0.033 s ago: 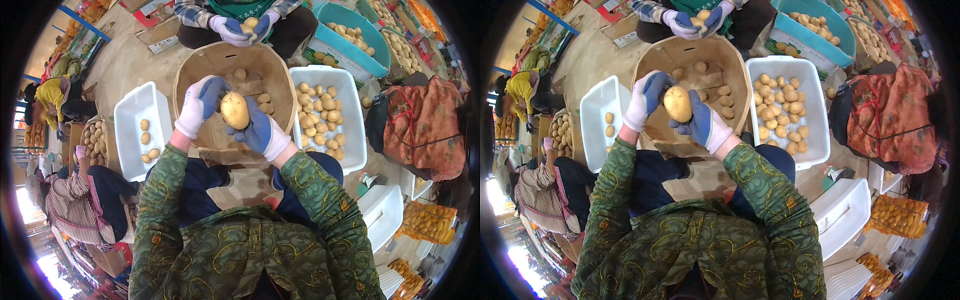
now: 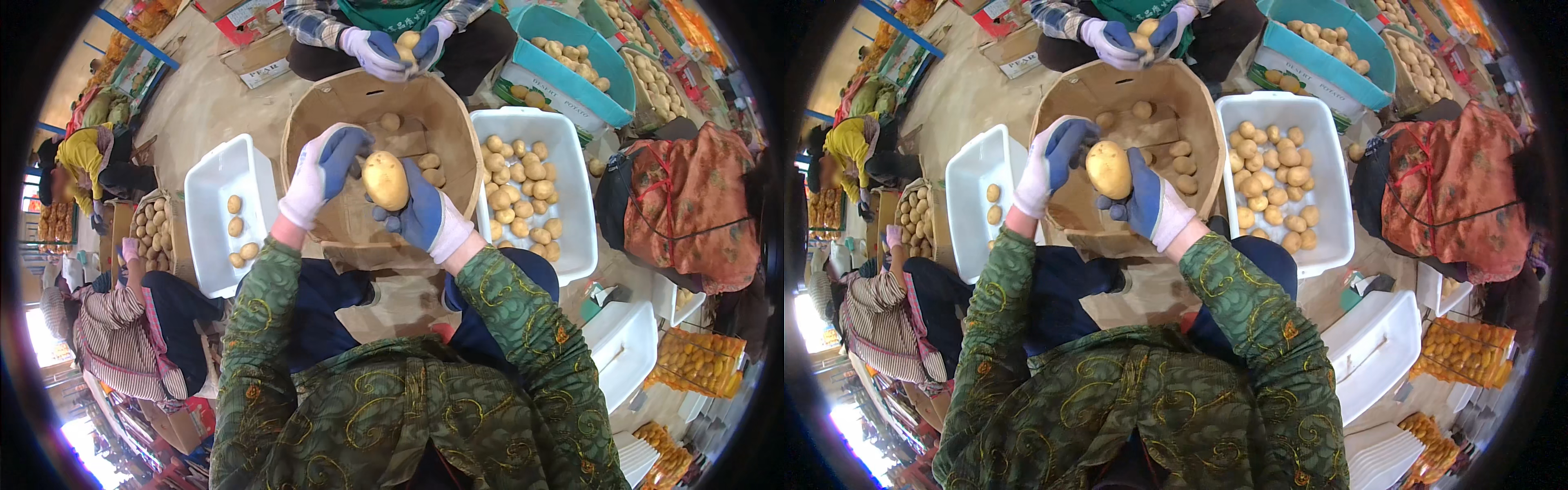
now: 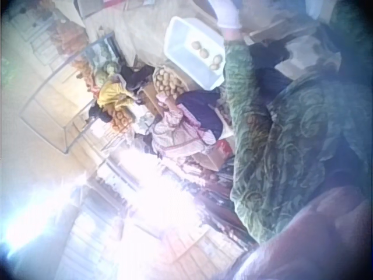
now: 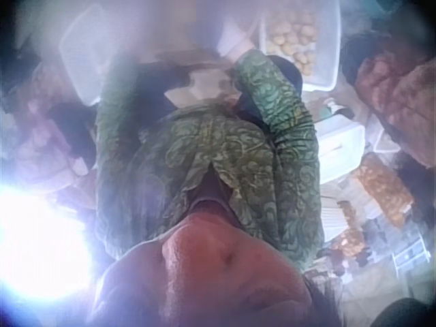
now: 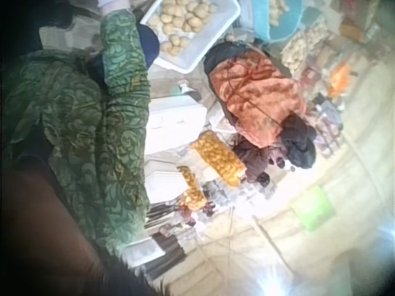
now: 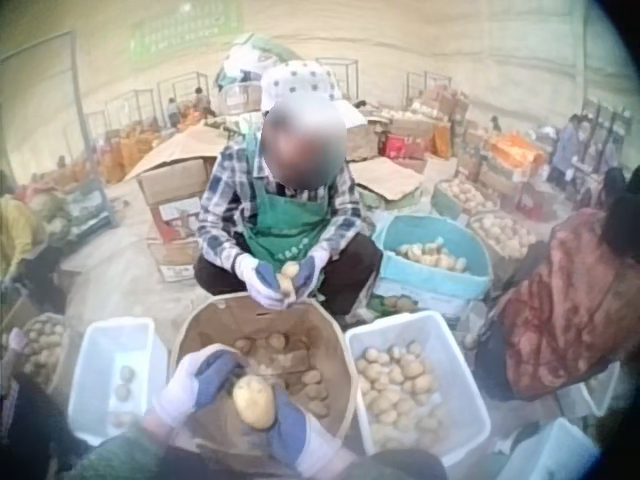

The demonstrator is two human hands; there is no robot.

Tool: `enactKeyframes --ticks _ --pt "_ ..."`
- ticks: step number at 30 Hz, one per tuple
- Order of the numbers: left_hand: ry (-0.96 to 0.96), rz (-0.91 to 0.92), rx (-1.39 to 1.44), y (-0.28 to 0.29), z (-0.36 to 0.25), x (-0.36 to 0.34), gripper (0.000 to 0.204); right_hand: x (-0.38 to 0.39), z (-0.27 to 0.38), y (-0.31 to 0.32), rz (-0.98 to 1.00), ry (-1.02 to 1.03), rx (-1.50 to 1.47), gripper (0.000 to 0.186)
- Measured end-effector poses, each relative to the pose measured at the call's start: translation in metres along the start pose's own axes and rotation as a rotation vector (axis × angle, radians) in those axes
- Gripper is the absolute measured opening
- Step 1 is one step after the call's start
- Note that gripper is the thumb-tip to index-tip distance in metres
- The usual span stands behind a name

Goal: The person sits on the floor and sorts potatoes from a large sack into white plastic bins. They pick up individual potatoes, inspect them, and place them into the bins while other workers perform similar tasks nearby.

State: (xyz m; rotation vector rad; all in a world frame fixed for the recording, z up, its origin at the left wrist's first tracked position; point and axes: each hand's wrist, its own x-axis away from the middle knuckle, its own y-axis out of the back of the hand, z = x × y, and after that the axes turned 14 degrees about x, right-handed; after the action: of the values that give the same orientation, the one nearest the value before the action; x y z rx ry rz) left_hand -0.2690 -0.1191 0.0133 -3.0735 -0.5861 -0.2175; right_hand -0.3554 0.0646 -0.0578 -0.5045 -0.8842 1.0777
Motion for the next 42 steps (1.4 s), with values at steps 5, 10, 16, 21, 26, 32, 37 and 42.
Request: enactKeyframes --ticks 5,10,16,21,26,32,37,42 --pt "-0.31 0.316 -0.233 -0.024 0.003 0.025 0.076 0.018 -0.005 -0.015 -0.199 0.308 0.685 0.049" --pt "-0.373 0.123 -0.803 -0.027 -0.002 0.018 0.057 0.015 0.004 -0.015 -0.097 -0.046 0.22 0.063" --pt "-0.48 -0.093 -0.369 0.003 0.057 0.009 0.025 0.012 0.0 -0.025 -0.074 -0.065 0.169 0.065" --pt "-0.211 0.094 -0.155 0.009 0.03 -0.002 0.025 0.006 0.0 -0.019 -0.038 -0.047 0.106 0.064" --pt "-0.274 0.069 -0.62 -0.041 -0.004 0.023 0.037 0.006 -0.01 -0.022 -0.171 0.051 0.234 0.063" --pt "-0.49 -0.162 -0.212 -0.015 0.062 -0.006 0.032 0.006 -0.016 -0.022 -0.108 0.064 0.283 0.064" --pt "0.054 0.048 0.111 0.007 0.015 -0.011 0.03 0.007 -0.004 -0.018 -0.046 -0.009 0.028 0.067" --pt "-0.405 0.162 -0.402 -0.031 0.007 0.021 0.053 0.004 -0.009 -0.011 -0.148 -0.075 -0.03 0.067"
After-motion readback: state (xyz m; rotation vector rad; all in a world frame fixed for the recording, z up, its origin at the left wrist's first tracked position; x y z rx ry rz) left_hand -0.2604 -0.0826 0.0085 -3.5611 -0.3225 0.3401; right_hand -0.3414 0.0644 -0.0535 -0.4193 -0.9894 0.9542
